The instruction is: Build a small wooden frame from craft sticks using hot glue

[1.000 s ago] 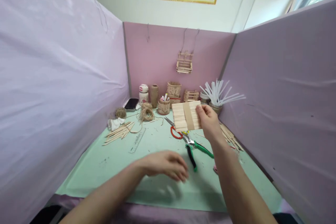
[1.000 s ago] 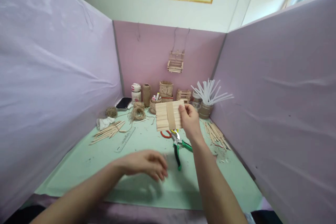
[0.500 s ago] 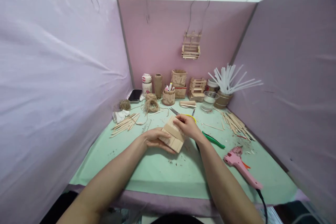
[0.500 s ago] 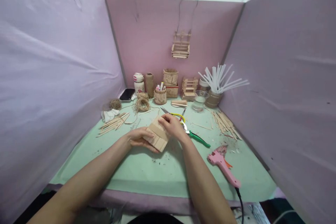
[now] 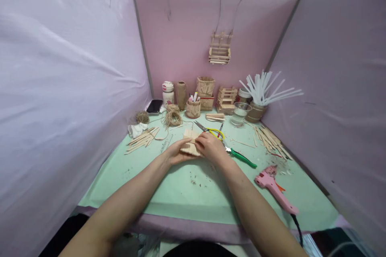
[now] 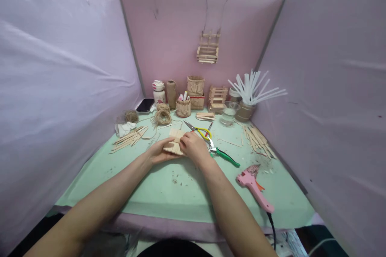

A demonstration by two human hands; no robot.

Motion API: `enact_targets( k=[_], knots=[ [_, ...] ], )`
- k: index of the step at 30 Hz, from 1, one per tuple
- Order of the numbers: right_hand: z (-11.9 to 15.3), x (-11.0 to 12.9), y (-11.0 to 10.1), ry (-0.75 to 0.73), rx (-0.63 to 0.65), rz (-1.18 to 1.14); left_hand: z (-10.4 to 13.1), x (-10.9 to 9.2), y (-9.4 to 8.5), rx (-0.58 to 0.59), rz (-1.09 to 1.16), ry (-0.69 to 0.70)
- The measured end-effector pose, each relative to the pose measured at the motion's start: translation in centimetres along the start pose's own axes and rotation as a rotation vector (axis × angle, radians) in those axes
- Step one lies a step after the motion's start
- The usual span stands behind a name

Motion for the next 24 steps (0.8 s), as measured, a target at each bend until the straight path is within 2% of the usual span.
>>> enact_targets(
  k=[3, 6, 9, 11, 13, 16, 20, 24],
  knots=[
    [-0.1, 0.8, 0.4, -0.010, 0.010, 0.118, -0.3, 0.2, -0.5, -0.055, 0.064, -0.007],
    [-0.1, 0.8, 0.0, 0.030, -0.020, 0.191, -0.6, 0.1, -0.9, -0.148, 0.064, 0.050],
    [-0.2, -0.2, -1.4, 0.104, -0.065, 0.219, -0.6, -0.7, 0.2, -0.199, 0.024, 0.132],
    [-0.4, -1.8, -3.3, 0.189, -0.111, 0.218, -1.0, -1.4, 2.5, -0.154, -0.005, 0.166],
    [-0.3, -4.2, -5.7, 0.294, -0.163, 0.205, -1.9, -1.9, 5.7, -0.075, -0.032, 0.175],
    [0.4, -8.6, -8.9, 0.421, -0.214, 0.171, -4.7, -1.9, 10.8, 0.024, -0.036, 0.152],
    [3.1, -16.9, -10.6, 0.626, -0.268, 0.005, -10.8, 1.0, 16.6, 0.114, 0.005, 0.058],
    [7.0, -25.4, -9.9, 0.797, -0.313, -0.050, -16.9, 5.5, 20.4, 0.136, 0.012, -0.045]
  ],
)
Point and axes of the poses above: each hand's wrist, its own z-axis away from the middle knuckle, its own y-axis out of the palm, x = y × z, the point moved 10 cm from there along -z, towards the middle knuckle, and after that the axes turned 8 degrees about z, right-handed, at the moved point
